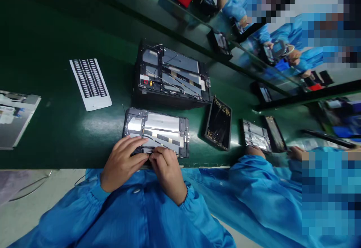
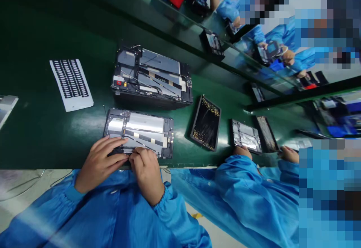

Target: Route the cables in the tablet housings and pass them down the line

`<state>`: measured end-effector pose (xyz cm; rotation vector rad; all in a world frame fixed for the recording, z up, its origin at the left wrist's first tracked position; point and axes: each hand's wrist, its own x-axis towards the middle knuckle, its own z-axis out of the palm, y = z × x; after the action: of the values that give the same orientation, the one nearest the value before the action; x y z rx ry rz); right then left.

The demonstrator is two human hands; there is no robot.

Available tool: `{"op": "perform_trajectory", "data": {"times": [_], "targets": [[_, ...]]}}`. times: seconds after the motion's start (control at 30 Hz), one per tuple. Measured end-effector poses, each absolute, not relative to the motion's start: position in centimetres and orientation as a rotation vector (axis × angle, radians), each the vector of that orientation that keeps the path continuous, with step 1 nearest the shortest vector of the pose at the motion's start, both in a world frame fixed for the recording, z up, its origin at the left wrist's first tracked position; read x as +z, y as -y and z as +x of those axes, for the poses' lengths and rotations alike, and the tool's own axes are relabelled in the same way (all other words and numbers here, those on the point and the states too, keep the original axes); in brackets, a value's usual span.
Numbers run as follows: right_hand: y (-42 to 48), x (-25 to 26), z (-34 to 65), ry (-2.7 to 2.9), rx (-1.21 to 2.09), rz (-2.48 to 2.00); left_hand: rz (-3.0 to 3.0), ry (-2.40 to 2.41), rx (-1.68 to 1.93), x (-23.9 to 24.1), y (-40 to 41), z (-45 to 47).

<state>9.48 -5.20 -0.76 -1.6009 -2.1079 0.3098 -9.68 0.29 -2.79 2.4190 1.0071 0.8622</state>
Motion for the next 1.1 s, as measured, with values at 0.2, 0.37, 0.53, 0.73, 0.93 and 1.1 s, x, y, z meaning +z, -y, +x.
{"op": "perform_trajectory", "data": {"times": [0.2,0.37,0.53,0.73,0.93,1.1], "targets": [[5.5,-0.9,11.1,1.911,0.465,-1.471,2.416,-1.064,0.855,-2.0,-0.1,-9.0],[5.4,-1.3,10.9,1.933,0.408,-1.485,2.400,-1.092,0.881,-1.7,-0.1,-8.3],[5.3,-1.3,10.6,1.978,0.399,-1.515,2.393,-1.046,0.902,-2.2,-0.3,-8.5],[5.4,-1.2,10.7,1.999,0.410,-1.541,2.409,-1.028,0.908,-2.4,-0.3,-8.6],[5.4,-1.4,10.6,1.992,0.393,-1.536,2.394,-1.039,0.911,-2.5,-0.2,-8.6],[5.6,-1.3,10.5,1.993,0.396,-1.526,2.383,-1.024,0.920,-2.6,-0.2,-8.7]]}}
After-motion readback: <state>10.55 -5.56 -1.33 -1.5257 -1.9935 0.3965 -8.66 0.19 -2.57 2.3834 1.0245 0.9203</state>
